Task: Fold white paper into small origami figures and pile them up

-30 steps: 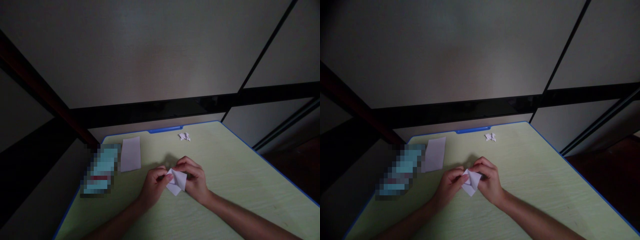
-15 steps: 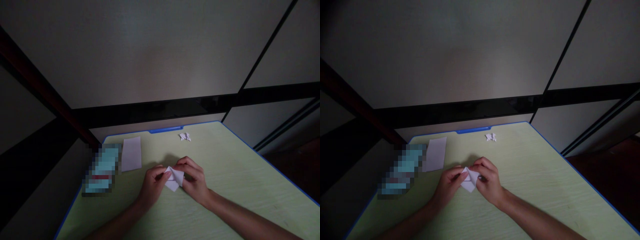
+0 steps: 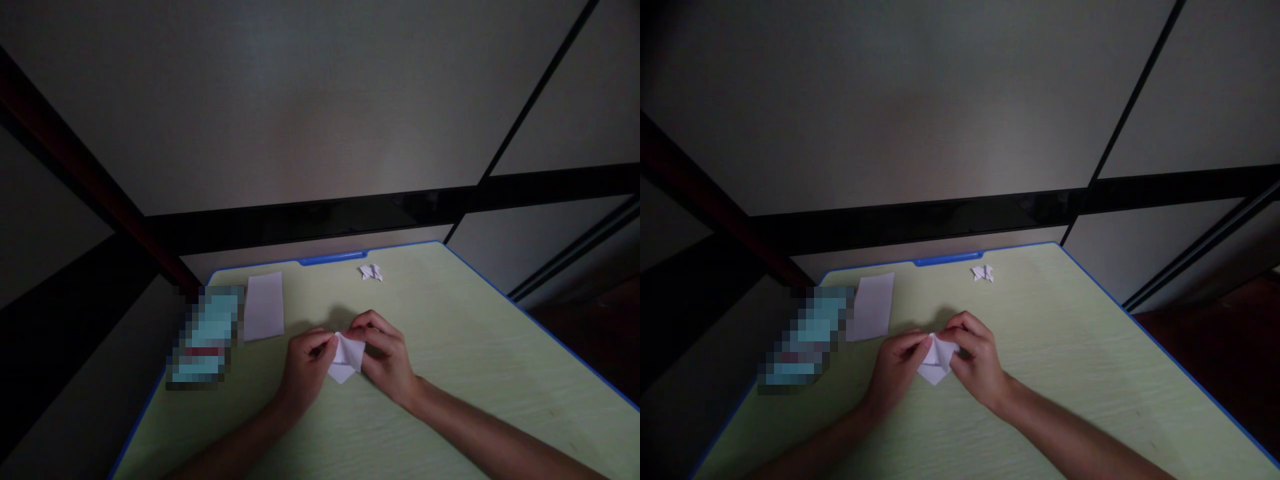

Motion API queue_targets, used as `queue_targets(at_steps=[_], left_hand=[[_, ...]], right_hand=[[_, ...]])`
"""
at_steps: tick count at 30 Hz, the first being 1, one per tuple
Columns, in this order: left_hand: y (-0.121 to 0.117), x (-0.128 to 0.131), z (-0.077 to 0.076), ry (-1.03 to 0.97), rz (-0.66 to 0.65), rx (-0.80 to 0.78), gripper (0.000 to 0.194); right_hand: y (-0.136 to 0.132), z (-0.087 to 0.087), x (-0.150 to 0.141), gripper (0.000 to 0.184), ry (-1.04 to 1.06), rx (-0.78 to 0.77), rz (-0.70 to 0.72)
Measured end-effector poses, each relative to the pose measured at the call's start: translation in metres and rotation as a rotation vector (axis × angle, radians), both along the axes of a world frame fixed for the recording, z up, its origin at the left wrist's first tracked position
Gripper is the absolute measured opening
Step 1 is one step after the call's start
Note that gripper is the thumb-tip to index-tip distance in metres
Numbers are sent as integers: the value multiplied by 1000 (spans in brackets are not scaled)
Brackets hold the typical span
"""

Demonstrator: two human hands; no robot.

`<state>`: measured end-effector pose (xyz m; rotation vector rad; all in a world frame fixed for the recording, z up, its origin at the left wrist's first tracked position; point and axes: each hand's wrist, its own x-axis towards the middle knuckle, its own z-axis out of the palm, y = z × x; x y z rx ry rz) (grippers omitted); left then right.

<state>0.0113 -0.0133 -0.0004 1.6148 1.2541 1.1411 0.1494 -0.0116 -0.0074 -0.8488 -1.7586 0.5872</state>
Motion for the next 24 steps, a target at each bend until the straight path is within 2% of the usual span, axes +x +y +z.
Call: queue_targets(at_steps=[5,24], left_hand=[[-1,1,-2,29,-9,7,24],[2,3,-7,-55,-14,-37,20]], right_hand=[[0,2,0,13,-17,19,-8],[0,-2,0,9,-171,85,-12]])
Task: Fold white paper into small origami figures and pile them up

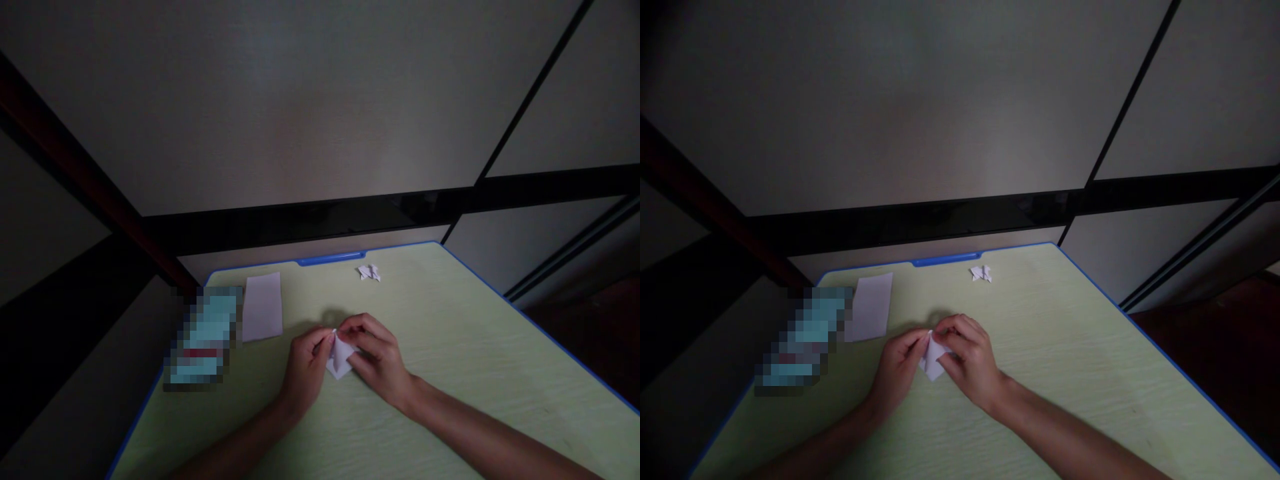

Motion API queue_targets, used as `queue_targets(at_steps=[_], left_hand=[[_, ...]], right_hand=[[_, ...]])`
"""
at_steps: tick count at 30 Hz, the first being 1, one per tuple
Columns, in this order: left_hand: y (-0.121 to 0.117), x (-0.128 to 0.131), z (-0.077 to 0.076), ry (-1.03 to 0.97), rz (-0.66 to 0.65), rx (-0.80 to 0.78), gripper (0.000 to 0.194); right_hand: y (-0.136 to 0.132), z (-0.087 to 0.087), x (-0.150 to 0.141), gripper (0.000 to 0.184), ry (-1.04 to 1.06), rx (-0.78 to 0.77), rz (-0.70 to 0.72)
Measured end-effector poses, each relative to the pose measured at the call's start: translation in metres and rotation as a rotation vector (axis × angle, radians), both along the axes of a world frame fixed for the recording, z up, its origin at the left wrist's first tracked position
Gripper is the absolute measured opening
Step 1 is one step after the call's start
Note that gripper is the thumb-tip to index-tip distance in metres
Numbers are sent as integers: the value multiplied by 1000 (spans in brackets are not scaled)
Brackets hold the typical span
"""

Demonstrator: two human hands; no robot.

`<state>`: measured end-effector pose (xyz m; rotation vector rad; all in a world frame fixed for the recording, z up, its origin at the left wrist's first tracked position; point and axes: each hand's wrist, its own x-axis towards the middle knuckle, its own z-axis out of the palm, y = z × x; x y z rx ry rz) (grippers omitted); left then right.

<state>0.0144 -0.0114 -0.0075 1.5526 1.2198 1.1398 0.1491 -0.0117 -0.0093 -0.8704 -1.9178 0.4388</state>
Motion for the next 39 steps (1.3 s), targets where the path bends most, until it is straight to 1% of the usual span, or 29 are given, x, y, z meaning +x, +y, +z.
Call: queue_targets(at_steps=[5,9,13,14,16,18,20,26,30,32,33,34,35,37,39], left_hand=[[2,-1,0,-73,-8,-48,22],[4,-2,0,-193,-35,-136,24],[5,-4,2,-290,-36,-246,29],[5,-5,3,-301,-48,-271,31],[5,-5,5,-308,-114,-309,31],[5,-6,7,-312,-190,-331,31],[6,-6,9,-323,-222,-345,30],[11,-6,7,-376,-172,-427,28],[14,-7,2,-427,-164,-440,28],[14,-8,0,-453,-166,-439,29],[15,-8,-1,-468,-162,-437,30],[14,-9,-1,-484,-158,-438,30],[14,-9,-1,-497,-153,-443,32],[14,-9,0,-525,-143,-450,33],[14,-9,1,-546,-142,-439,34]], right_hand=[[1,4,-2,10,-81,43,-21],[-1,8,-4,19,-163,37,-10],[-1,7,-4,29,-198,14,7],[-1,6,-4,31,-196,3,7],[1,6,-3,31,-180,-32,0],[2,6,-3,30,-154,-79,3],[4,6,-3,29,-129,-130,22],[9,11,-4,28,-30,-258,62],[14,11,-2,29,77,-322,161],[17,7,-1,38,162,-354,222],[18,5,0,49,205,-376,258],[19,2,0,58,253,-421,281],[20,0,0,61,295,-493,273],[22,-4,-1,52,367,-591,206],[23,-5,-2,33,417,-651,171]])
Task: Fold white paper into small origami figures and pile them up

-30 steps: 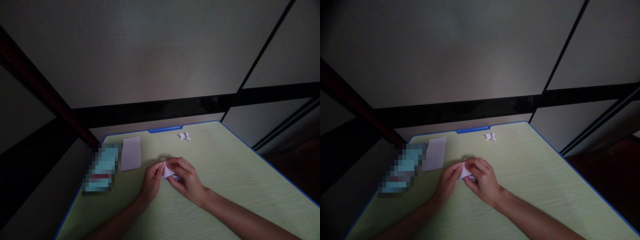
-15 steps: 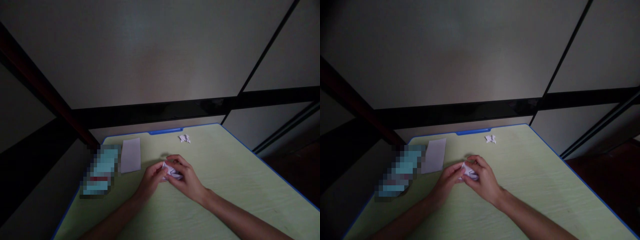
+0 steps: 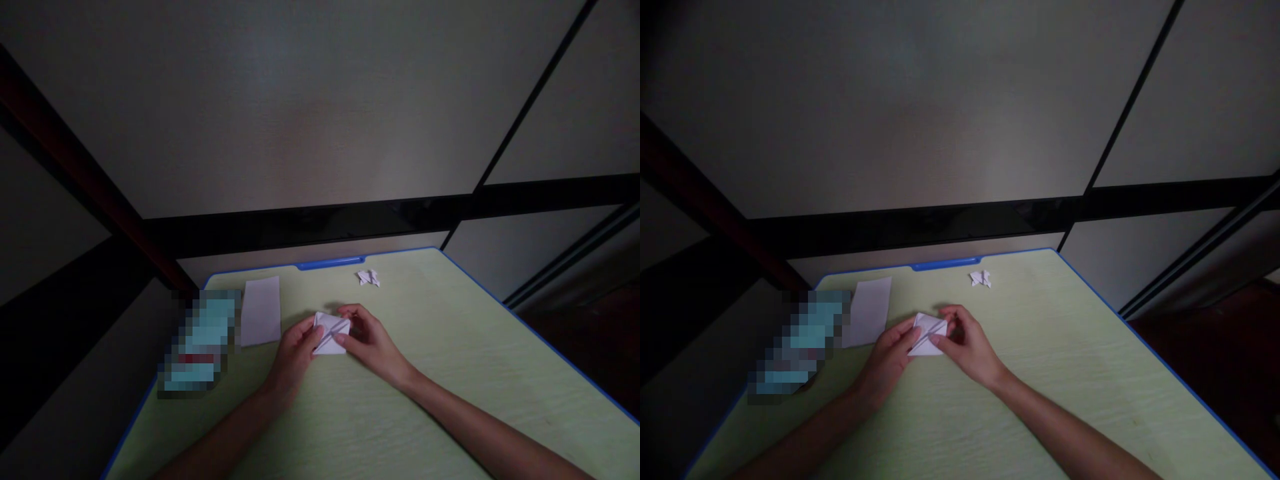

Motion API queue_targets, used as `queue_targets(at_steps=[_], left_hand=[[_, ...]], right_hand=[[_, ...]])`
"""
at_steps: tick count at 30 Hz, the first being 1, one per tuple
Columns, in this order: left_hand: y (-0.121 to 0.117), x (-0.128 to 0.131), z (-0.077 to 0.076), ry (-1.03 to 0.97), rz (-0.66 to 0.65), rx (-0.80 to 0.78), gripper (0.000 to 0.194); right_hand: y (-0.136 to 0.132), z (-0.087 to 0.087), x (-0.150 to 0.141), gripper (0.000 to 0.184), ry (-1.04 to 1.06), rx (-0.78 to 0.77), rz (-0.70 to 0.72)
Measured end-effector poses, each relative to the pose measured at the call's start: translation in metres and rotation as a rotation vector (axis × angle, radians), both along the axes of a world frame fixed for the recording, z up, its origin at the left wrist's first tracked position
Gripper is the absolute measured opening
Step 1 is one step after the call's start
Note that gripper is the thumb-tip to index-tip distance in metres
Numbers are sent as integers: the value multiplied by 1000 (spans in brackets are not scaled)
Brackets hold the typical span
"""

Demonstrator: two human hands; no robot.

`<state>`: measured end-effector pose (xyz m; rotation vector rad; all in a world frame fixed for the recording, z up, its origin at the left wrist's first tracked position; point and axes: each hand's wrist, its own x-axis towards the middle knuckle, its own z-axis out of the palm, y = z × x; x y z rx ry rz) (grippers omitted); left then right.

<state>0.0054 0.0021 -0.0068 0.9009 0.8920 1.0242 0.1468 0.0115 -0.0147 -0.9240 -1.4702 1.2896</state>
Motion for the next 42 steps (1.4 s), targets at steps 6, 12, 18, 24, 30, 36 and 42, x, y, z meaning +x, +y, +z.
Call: queue_targets(at_steps=[6,12,18,24,30,36,42], left_hand=[[-1,2,2,63,-16,94,34],[-1,1,1,346,58,245,35],[-4,1,-2,452,163,291,52],[-5,0,-2,414,195,312,38],[-1,-5,-1,472,189,319,29],[-2,-6,-2,551,126,345,27],[-5,-5,-4,555,154,339,26]], right_hand=[[1,3,-3,22,77,-91,-9],[-1,3,-2,22,-3,-90,-47],[-5,5,-3,22,-50,-112,-72],[-10,3,-6,19,-59,-147,53],[-15,10,-3,34,-203,167,-94],[-14,15,-1,23,-181,182,-8],[-7,6,-4,25,9,-94,76]])
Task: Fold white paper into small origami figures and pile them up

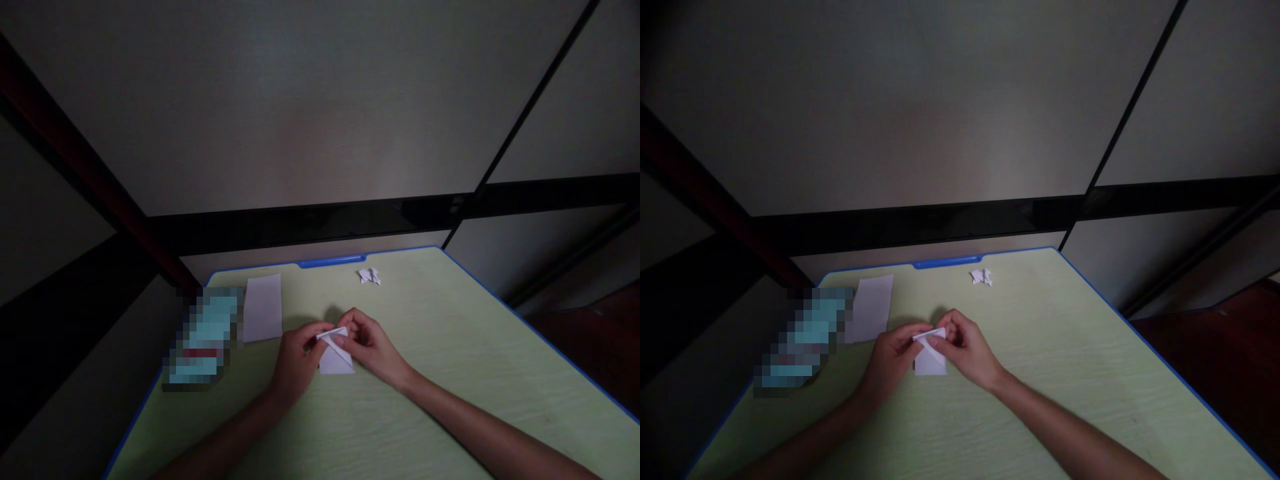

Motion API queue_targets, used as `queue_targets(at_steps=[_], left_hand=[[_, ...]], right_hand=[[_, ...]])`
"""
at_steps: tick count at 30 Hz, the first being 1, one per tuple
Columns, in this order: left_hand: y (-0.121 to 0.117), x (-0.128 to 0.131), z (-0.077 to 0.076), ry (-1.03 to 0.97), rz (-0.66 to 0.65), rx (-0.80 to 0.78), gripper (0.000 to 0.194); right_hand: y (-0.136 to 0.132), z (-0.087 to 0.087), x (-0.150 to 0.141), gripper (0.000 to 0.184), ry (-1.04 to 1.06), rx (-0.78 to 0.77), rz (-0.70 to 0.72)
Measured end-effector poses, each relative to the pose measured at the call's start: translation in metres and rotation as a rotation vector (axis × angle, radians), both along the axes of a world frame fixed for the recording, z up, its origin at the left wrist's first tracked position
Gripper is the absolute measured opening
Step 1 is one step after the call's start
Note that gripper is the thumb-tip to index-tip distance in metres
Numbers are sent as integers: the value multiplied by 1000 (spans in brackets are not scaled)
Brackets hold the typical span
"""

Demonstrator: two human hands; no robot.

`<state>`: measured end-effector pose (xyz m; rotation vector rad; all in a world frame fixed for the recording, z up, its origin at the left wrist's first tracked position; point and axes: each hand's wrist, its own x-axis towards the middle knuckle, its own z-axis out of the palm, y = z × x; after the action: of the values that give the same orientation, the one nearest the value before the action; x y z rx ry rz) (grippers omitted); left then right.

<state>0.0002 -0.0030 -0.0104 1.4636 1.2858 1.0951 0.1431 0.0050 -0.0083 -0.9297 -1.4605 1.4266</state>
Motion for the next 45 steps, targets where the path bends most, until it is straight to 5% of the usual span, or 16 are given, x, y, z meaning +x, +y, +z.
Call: queue_targets(at_steps=[23,45], left_hand=[[3,4,9,-232,35,-169,17],[1,3,11,-127,-32,-133,26]], right_hand=[[3,1,1,31,89,-144,24],[2,4,0,31,36,-125,-59]])
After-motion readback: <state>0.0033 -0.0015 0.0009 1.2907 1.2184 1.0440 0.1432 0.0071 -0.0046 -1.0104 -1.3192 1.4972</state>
